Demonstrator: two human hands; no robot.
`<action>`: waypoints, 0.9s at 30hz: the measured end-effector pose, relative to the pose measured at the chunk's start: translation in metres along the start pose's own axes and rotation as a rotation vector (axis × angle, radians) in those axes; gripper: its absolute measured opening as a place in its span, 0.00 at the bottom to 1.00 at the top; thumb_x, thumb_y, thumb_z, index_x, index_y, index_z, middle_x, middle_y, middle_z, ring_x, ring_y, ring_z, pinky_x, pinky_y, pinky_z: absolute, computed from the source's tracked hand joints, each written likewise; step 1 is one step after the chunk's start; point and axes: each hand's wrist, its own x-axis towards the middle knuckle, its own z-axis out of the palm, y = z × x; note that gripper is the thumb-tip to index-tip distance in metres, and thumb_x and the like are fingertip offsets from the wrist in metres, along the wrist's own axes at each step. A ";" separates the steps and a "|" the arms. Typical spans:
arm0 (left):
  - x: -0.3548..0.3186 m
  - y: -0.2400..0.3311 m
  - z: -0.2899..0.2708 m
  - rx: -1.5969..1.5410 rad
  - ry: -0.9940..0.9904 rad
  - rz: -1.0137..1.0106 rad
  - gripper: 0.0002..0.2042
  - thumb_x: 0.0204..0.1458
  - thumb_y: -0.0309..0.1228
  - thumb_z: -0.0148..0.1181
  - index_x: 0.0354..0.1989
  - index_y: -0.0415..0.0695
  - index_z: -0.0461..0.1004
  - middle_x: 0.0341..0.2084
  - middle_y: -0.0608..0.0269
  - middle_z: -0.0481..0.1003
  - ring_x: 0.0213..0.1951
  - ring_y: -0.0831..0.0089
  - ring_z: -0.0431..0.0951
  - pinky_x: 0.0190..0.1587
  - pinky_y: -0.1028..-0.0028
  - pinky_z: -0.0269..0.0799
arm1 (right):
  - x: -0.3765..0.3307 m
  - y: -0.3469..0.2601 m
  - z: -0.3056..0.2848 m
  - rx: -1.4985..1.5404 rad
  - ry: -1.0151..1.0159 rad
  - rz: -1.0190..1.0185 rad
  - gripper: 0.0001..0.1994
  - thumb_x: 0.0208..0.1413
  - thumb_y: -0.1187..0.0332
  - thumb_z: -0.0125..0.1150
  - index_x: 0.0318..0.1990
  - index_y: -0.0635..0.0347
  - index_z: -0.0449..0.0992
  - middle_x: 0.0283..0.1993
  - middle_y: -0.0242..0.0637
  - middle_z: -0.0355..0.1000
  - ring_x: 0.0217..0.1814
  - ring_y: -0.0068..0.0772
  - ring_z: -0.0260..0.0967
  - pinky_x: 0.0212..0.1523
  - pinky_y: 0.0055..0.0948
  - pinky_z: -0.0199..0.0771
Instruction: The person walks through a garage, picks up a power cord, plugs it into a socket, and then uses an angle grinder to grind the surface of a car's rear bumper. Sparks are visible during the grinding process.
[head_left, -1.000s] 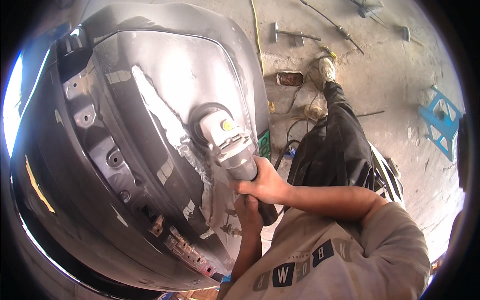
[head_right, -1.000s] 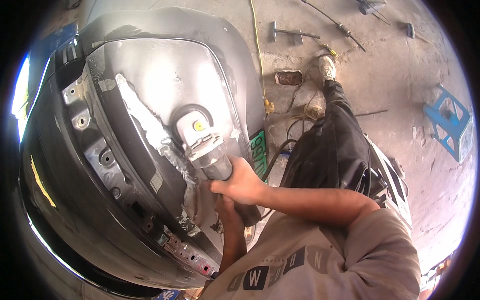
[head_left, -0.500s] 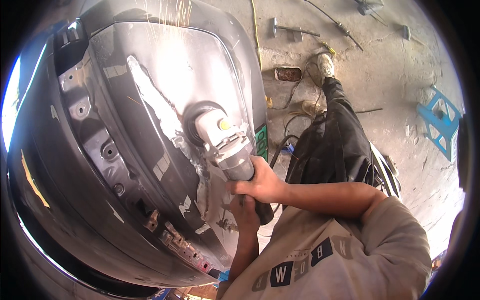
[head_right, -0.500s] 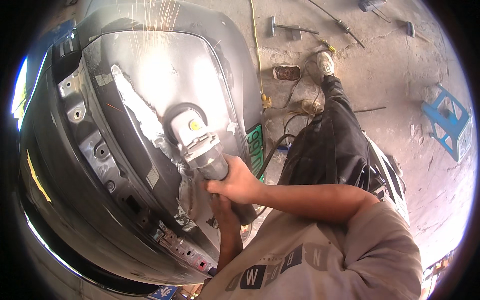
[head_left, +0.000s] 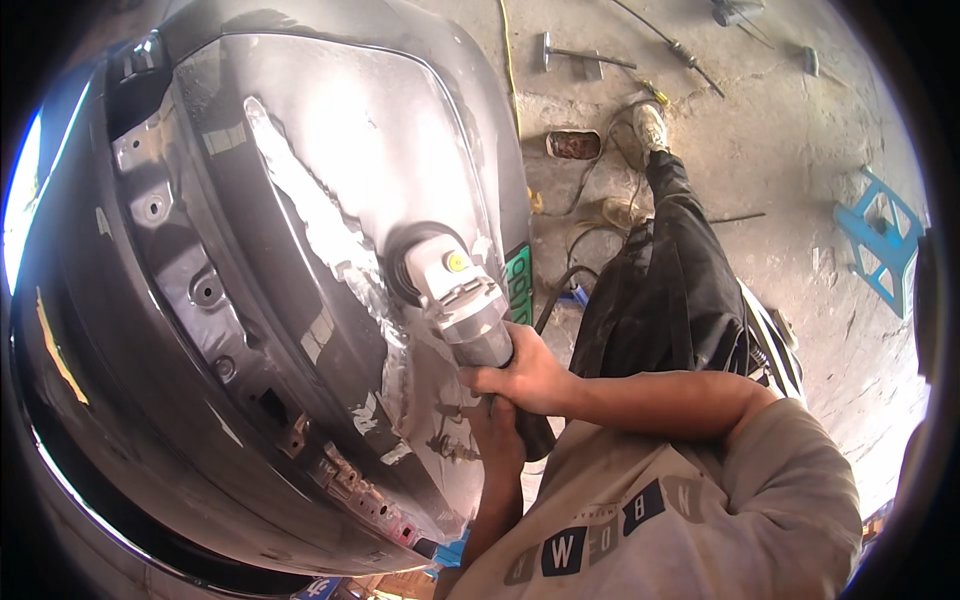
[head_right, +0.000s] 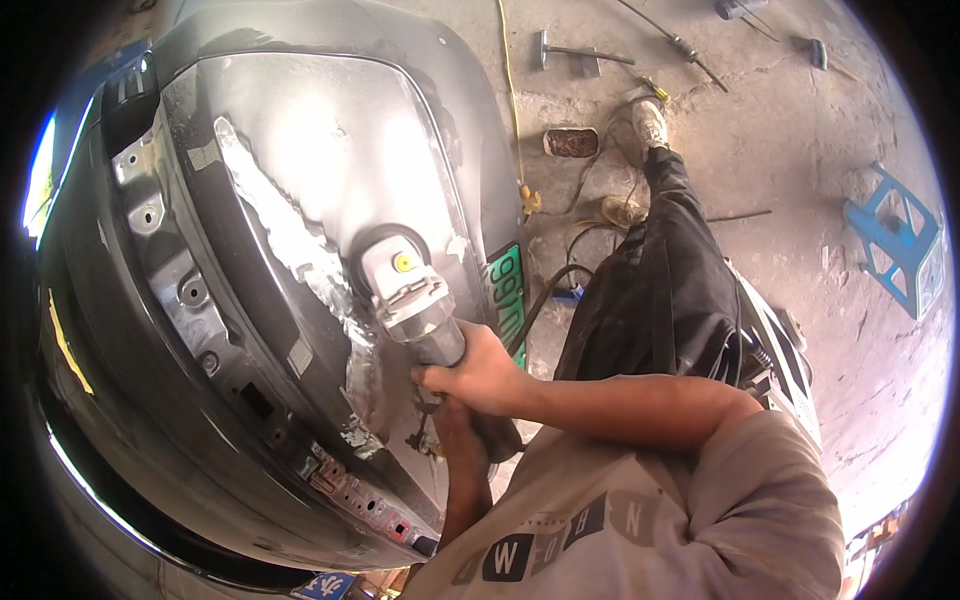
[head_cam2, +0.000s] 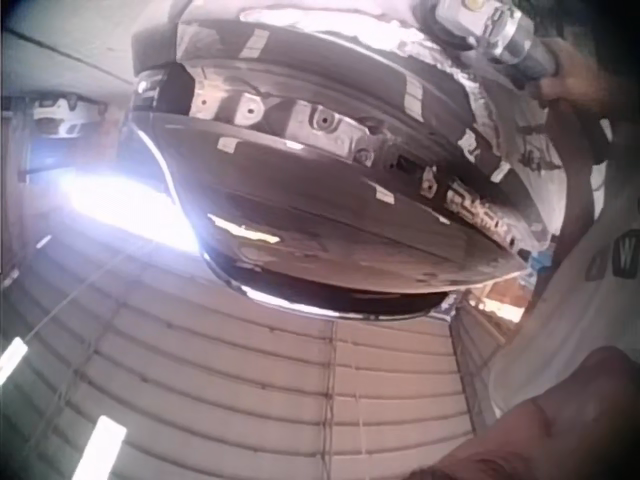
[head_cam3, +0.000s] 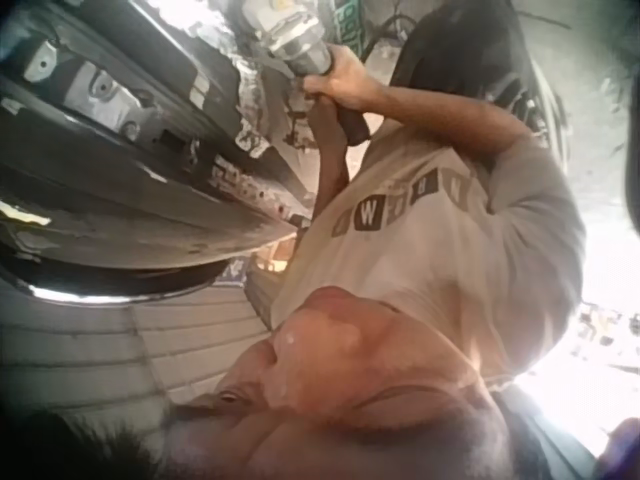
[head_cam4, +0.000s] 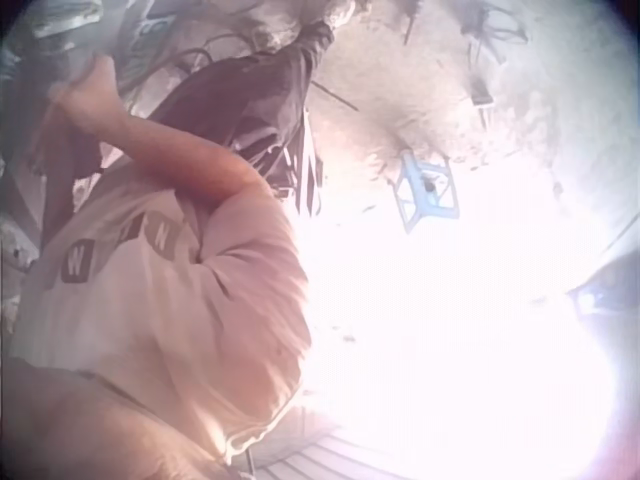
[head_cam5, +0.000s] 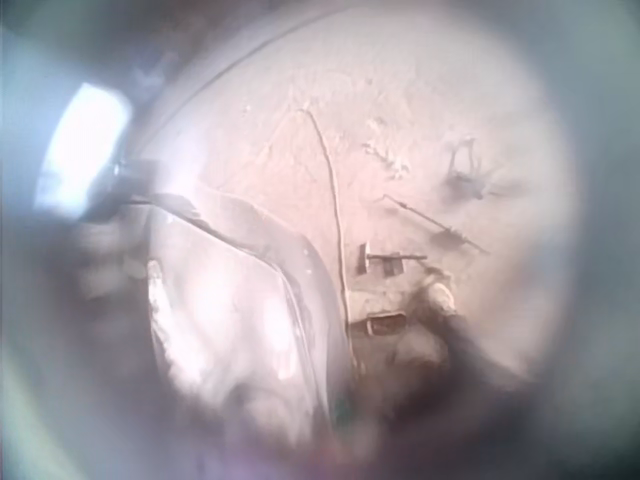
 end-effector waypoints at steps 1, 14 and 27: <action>0.002 0.003 -0.003 0.026 -0.039 -0.044 0.30 0.58 0.54 0.48 0.43 0.30 0.71 0.35 0.53 0.75 0.38 0.68 0.74 0.40 0.69 0.68 | 0.001 -0.001 0.001 0.000 -0.013 -0.013 0.20 0.45 0.67 0.67 0.43 0.70 0.70 0.28 0.35 0.72 0.25 0.20 0.67 0.28 0.25 0.69; -0.008 -0.005 -0.016 0.096 -0.037 -0.123 0.29 0.59 0.51 0.48 0.44 0.29 0.71 0.35 0.49 0.76 0.40 0.66 0.74 0.42 0.67 0.68 | -0.003 0.012 0.000 -0.004 -0.037 -0.042 0.21 0.45 0.66 0.66 0.45 0.71 0.70 0.33 0.37 0.74 0.34 0.23 0.70 0.37 0.28 0.72; -0.018 -0.009 -0.004 0.107 0.026 -0.188 0.27 0.59 0.50 0.48 0.42 0.30 0.72 0.31 0.51 0.76 0.34 0.64 0.76 0.36 0.66 0.68 | -0.014 0.022 0.000 0.001 0.057 0.044 0.21 0.45 0.65 0.68 0.43 0.71 0.71 0.33 0.39 0.75 0.34 0.25 0.71 0.39 0.29 0.72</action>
